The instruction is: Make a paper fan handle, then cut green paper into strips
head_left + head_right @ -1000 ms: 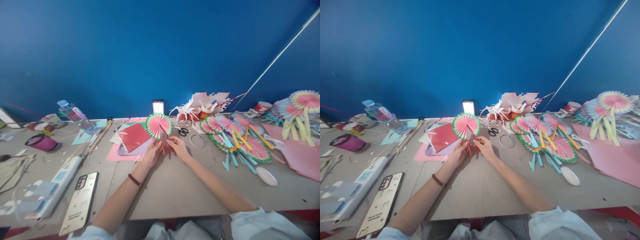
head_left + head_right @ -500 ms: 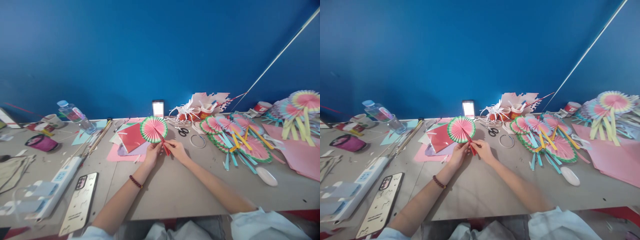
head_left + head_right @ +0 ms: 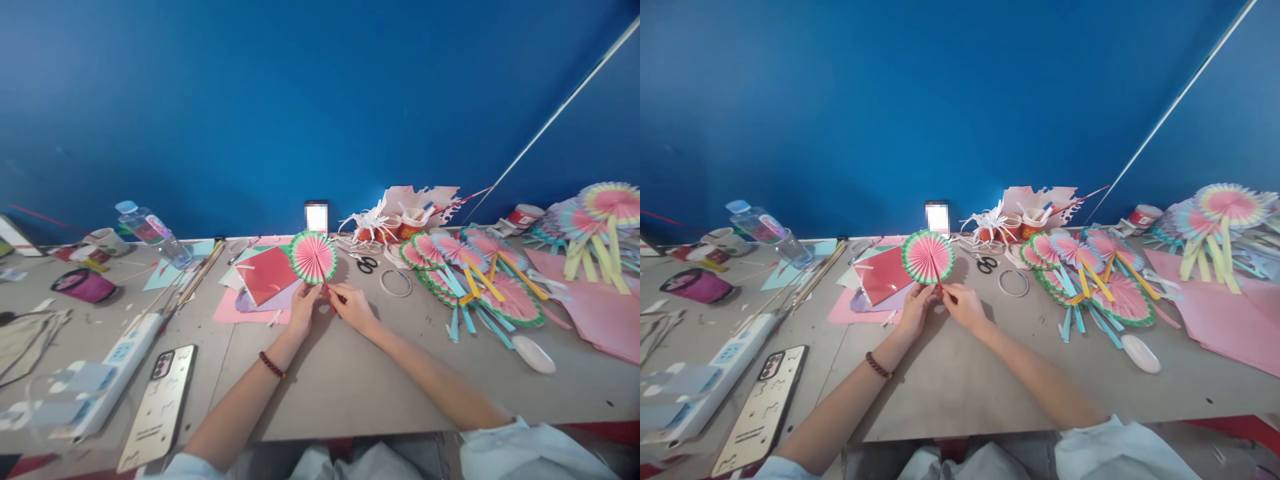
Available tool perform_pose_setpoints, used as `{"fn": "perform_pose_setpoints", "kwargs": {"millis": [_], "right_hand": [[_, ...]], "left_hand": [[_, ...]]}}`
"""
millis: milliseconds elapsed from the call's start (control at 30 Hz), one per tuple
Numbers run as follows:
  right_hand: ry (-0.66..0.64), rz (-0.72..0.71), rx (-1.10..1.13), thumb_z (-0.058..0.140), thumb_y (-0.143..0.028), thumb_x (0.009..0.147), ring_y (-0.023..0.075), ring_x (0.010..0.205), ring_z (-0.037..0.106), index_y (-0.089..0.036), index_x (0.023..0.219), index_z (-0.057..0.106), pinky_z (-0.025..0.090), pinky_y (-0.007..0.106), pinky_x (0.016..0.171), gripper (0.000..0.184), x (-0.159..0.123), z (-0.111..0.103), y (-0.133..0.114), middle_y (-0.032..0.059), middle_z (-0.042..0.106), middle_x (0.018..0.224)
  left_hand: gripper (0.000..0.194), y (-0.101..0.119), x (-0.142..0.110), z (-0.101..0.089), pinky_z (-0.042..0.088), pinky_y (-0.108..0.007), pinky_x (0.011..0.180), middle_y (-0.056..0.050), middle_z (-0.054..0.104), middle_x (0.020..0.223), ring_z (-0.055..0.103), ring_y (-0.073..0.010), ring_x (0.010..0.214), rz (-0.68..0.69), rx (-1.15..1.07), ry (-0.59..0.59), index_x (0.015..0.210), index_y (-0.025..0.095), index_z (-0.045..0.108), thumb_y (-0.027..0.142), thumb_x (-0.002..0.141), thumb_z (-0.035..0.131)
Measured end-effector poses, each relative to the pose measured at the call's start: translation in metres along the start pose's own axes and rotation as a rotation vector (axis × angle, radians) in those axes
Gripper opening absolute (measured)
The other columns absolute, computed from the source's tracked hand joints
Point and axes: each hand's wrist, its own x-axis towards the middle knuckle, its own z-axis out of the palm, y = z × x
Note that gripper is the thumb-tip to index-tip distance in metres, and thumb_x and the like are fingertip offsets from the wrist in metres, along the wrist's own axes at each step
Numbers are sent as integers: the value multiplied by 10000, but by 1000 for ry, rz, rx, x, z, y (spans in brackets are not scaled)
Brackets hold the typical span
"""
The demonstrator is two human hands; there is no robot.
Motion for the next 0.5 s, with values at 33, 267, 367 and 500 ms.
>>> {"fn": "perform_pose_setpoints", "kwargs": {"millis": [33,267,367,500], "right_hand": [[-3,-11,-4,508,-186,920,184,706,700,-203,991,782,557,272,671,283,0,0,0,66,764,806],[-39,-66,-51,559,-232,928,199,806,726,-218,1104,744,577,277,732,256,-3,5,0,74,773,916],[-48,-48,-96,514,-177,933,192,792,731,-199,1138,739,572,267,709,305,-5,6,2,81,784,936],[-46,-55,-199,515,-167,934,186,786,740,-206,1150,741,560,252,685,315,-8,5,6,73,796,945]], "left_hand": [[394,1,0,0,525,-290,709,-27,719,753,662,-139,645,0,11,7,818,154,675,405,599,886],[417,5,-1,0,524,-274,657,-23,720,733,671,-145,627,-6,-12,33,815,162,665,395,569,909],[404,4,0,-1,537,-297,684,-48,739,762,690,-164,656,-23,-28,5,799,157,676,396,569,907],[373,4,0,1,538,-292,684,-37,736,731,681,-160,648,-37,-28,2,758,166,679,402,577,904]]}}
